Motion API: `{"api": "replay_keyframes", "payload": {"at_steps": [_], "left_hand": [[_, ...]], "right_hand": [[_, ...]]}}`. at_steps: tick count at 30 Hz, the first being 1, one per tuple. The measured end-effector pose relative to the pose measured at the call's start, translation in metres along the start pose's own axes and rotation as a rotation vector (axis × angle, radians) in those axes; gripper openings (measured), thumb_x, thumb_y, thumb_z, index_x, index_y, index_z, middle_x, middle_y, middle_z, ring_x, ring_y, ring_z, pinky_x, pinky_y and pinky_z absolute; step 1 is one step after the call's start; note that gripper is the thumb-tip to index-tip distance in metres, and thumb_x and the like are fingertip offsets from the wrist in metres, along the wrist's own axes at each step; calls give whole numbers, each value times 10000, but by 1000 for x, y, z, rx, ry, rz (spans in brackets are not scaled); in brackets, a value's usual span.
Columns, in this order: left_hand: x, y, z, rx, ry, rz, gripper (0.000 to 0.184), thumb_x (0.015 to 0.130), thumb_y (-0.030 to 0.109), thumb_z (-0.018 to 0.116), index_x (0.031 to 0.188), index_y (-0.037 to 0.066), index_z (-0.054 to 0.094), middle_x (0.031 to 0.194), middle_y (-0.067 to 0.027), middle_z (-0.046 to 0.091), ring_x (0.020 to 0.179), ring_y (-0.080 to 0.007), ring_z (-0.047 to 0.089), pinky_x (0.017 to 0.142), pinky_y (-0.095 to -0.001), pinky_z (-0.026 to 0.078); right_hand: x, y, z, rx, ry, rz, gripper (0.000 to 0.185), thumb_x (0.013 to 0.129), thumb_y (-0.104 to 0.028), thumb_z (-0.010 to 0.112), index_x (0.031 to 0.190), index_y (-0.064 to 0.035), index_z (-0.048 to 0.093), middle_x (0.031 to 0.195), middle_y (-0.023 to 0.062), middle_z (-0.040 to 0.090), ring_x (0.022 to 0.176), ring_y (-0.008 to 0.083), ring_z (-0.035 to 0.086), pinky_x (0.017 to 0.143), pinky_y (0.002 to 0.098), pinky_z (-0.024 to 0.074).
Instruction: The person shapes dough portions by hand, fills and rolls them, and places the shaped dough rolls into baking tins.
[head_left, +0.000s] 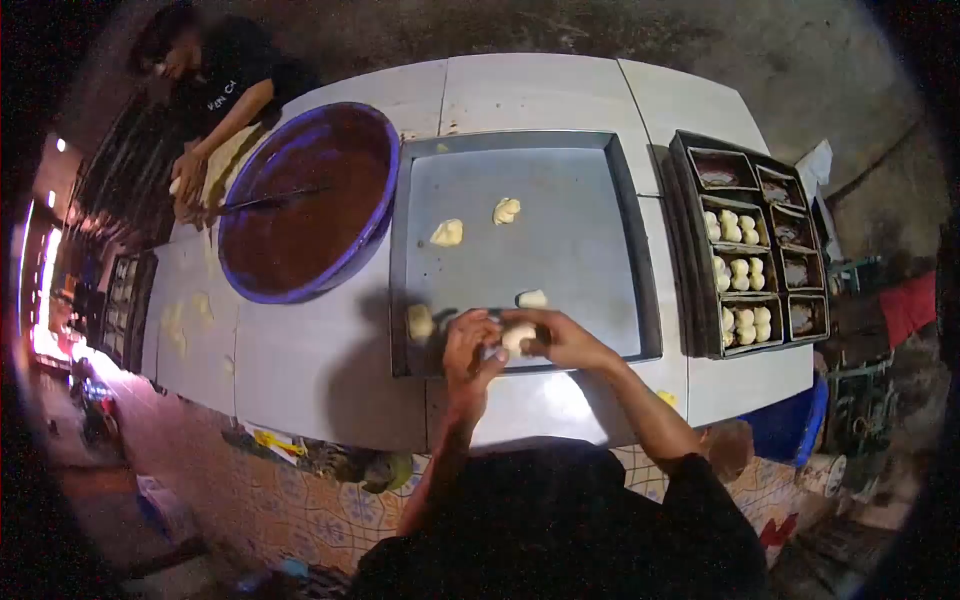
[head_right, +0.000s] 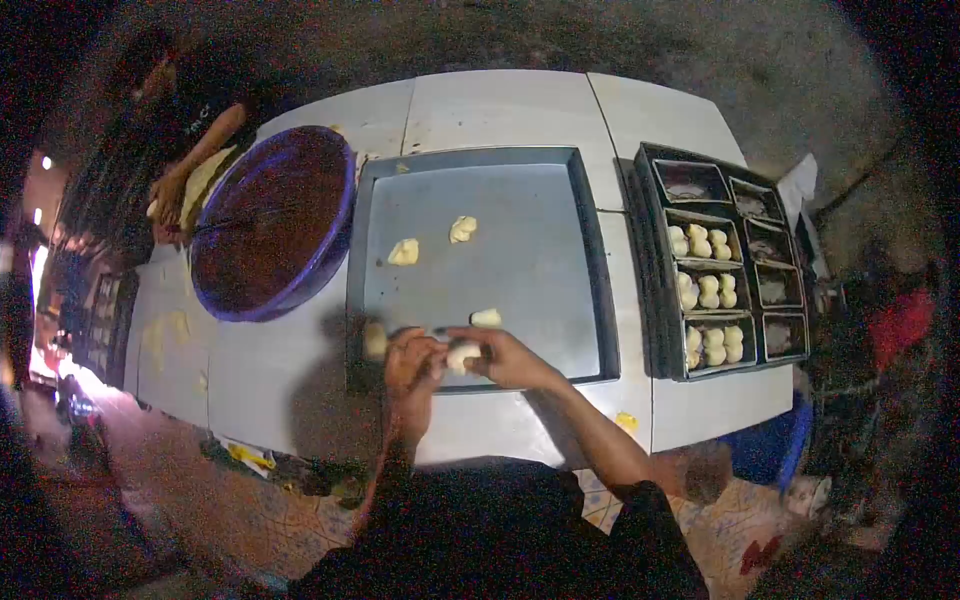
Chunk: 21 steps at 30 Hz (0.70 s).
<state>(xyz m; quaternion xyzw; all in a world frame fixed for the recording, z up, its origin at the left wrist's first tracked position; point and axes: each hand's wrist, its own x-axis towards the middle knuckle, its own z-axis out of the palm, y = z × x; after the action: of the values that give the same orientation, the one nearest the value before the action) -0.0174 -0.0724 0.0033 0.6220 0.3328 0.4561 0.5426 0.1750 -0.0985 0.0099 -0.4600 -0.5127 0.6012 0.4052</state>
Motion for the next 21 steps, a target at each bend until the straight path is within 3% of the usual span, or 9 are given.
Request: {"api": "replay_keyframes", "payload": {"at_steps": [1,3,5,8,11,14,17,19,21], "left_hand": [[5,-6,-10,475,38,226,401,791,55,673,1162,-15,542,1174,-182,568,1102,-281,565,912,-387,467],[21,-28,-24,538,27,-80,522,741,151,711,1198,-22,528,1228,-217,546,1156,-341,522,997,-450,401],[31,-61,-38,931,158,-19,445,736,166,711,1116,-33,594,1222,-221,560,1176,-352,508,1006,-440,396],[37,-74,-66,1068,52,-137,348,774,170,669,1060,-20,609,1145,-193,580,1091,-334,527,954,-418,414],[40,-82,-72,1239,-38,-140,263,812,173,627,1004,-8,624,1067,-165,600,1006,-316,546,903,-396,433],[48,-85,-59,1528,-182,-112,204,850,176,586,947,5,639,990,-137,620,921,-298,565,851,-374,451],[50,-54,-46,1782,-355,-83,196,889,180,544,891,17,654,913,-109,641,836,-280,584,800,-352,470],[44,-169,-138,538,11,-430,271,894,262,558,886,-1,621,851,-101,617,775,-271,588,772,-355,488],[24,-213,-180,127,13,-244,311,902,293,562,975,-9,577,847,-97,591,723,-246,592,750,-350,507]], "right_hand": [[16,-2,-4,-184,133,-129,492,791,1,608,1278,-14,537,1080,96,659,924,188,635,784,288,518],[44,13,-29,-303,321,-136,478,712,35,585,1190,14,594,1098,150,655,969,228,640,860,316,504],[64,35,-56,-375,201,69,450,724,39,578,1174,45,591,1171,160,600,1066,228,592,945,307,469],[65,47,-62,-452,318,-112,458,723,0,582,1178,52,586,1152,177,599,1069,291,584,971,339,450],[63,49,-52,-811,345,-57,470,757,-170,653,1167,44,569,1123,226,599,1069,390,550,937,454,438],[69,90,-19,-1350,374,-148,261,733,-124,654,962,-11,598,1013,168,606,1062,331,499,841,443,401],[32,49,-34,-419,251,-136,316,753,-91,691,1055,-35,613,958,152,643,923,288,613,799,375,487],[-5,36,-55,91,195,-32,390,773,-136,720,1135,-46,604,1006,87,635,970,210,585,831,341,474],[-67,-11,-85,-52,354,-139,489,784,-120,703,1245,-57,550,1135,70,583,1053,190,546,894,328,460]]}}
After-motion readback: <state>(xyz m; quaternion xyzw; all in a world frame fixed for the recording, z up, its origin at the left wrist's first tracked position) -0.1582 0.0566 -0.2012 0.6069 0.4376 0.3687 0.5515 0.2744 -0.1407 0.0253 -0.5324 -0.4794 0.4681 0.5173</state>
